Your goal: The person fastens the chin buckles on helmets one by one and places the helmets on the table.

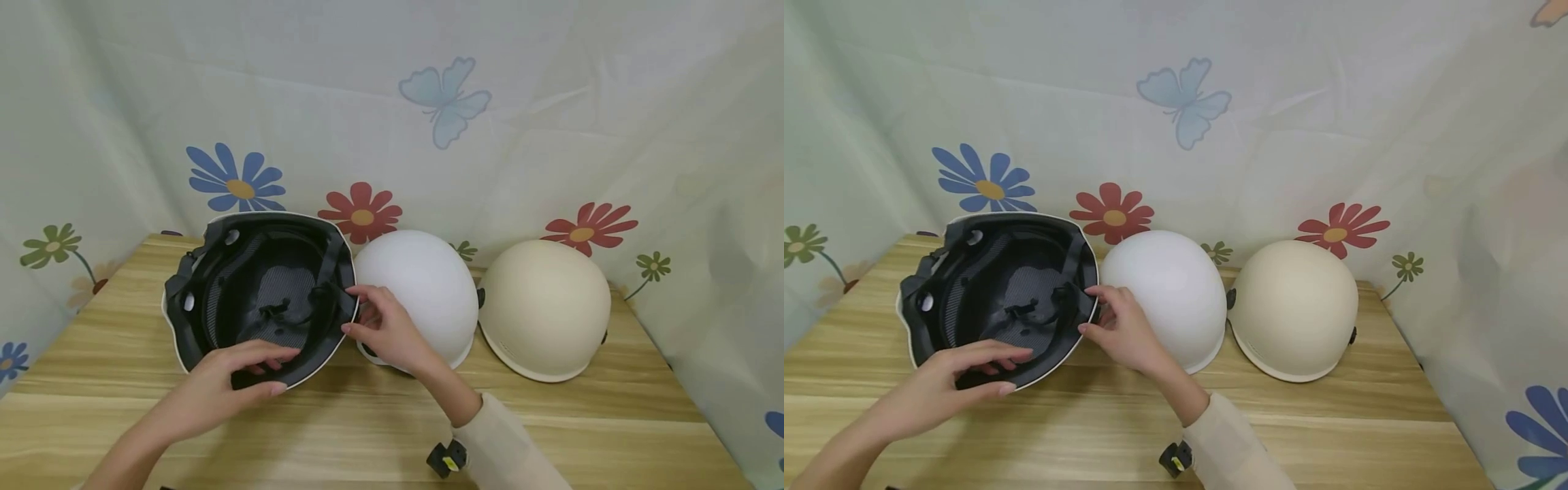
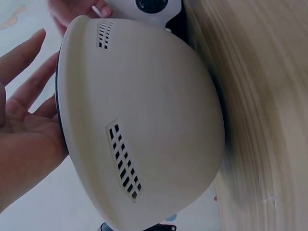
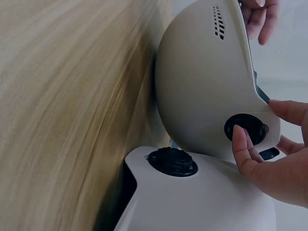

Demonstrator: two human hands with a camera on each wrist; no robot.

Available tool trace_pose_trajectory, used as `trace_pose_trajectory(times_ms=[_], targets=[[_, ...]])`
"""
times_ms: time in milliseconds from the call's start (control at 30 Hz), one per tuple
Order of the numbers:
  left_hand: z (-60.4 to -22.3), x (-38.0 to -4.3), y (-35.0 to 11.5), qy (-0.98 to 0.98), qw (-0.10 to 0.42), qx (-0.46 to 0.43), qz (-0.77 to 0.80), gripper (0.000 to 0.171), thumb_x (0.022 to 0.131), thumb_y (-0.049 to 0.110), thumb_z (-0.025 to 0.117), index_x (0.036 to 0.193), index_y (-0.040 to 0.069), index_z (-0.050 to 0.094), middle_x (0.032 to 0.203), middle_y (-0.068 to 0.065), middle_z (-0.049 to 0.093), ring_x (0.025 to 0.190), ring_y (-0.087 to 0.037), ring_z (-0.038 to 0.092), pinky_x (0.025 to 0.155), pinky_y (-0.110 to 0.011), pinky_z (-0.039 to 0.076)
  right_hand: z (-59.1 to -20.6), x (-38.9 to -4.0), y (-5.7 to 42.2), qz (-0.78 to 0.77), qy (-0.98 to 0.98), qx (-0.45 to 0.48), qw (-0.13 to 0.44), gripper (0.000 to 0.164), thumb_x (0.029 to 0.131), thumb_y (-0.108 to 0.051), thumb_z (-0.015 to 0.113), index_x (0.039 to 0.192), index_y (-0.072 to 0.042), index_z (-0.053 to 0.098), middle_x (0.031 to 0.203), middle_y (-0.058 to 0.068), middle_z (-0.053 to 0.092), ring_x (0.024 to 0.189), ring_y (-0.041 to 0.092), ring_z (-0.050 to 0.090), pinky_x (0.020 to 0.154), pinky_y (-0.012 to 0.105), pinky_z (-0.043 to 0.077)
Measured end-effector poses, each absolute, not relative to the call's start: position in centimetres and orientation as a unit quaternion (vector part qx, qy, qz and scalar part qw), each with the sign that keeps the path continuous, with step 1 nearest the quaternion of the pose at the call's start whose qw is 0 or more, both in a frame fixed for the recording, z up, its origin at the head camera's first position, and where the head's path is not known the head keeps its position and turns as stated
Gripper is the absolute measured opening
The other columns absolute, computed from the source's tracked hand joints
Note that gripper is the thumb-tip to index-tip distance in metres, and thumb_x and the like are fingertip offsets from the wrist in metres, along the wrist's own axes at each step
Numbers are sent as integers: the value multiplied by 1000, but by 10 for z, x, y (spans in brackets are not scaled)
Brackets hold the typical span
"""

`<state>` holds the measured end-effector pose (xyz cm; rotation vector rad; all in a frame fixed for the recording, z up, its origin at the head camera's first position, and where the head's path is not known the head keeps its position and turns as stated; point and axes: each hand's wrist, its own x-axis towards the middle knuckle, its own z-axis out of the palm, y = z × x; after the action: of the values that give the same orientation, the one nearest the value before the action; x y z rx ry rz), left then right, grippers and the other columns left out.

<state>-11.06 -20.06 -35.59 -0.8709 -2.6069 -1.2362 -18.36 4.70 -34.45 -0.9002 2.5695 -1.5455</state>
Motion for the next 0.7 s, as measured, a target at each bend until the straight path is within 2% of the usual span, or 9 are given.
trace_pose_trajectory(times_ms=[267,400,600,700], targets=[[-342,-109,-220,-861,95,-252,-432,33,82,7,68,114,13,63,106,5,62,84,-7,60,70,-18,49,-349,-184,48,-514,811,-279,22,47,80,-3,69,123,-1,51,102,13,47,80,22,55,71,29,50],[-333,-113,-241,-865,113,-170,-459,30,87,8,62,117,10,61,107,11,61,86,-1,58,70,-13,46,-349,-184,50,-516,808,-284,24,48,79,0,69,123,-1,50,101,14,47,79,23,55,69,26,50],[-330,-134,-275,-835,182,-59,-516,30,90,10,58,118,2,58,101,17,61,87,3,57,72,-5,42,-353,-184,54,-510,808,-293,27,47,79,0,68,122,0,50,102,14,47,77,21,55,66,23,49],[-332,-142,-287,-833,193,-12,-519,32,91,19,58,119,4,57,102,17,57,87,3,54,72,-4,40,-354,-183,54,-509,806,-301,27,46,79,1,68,122,0,50,103,14,47,76,21,56,66,24,50]])
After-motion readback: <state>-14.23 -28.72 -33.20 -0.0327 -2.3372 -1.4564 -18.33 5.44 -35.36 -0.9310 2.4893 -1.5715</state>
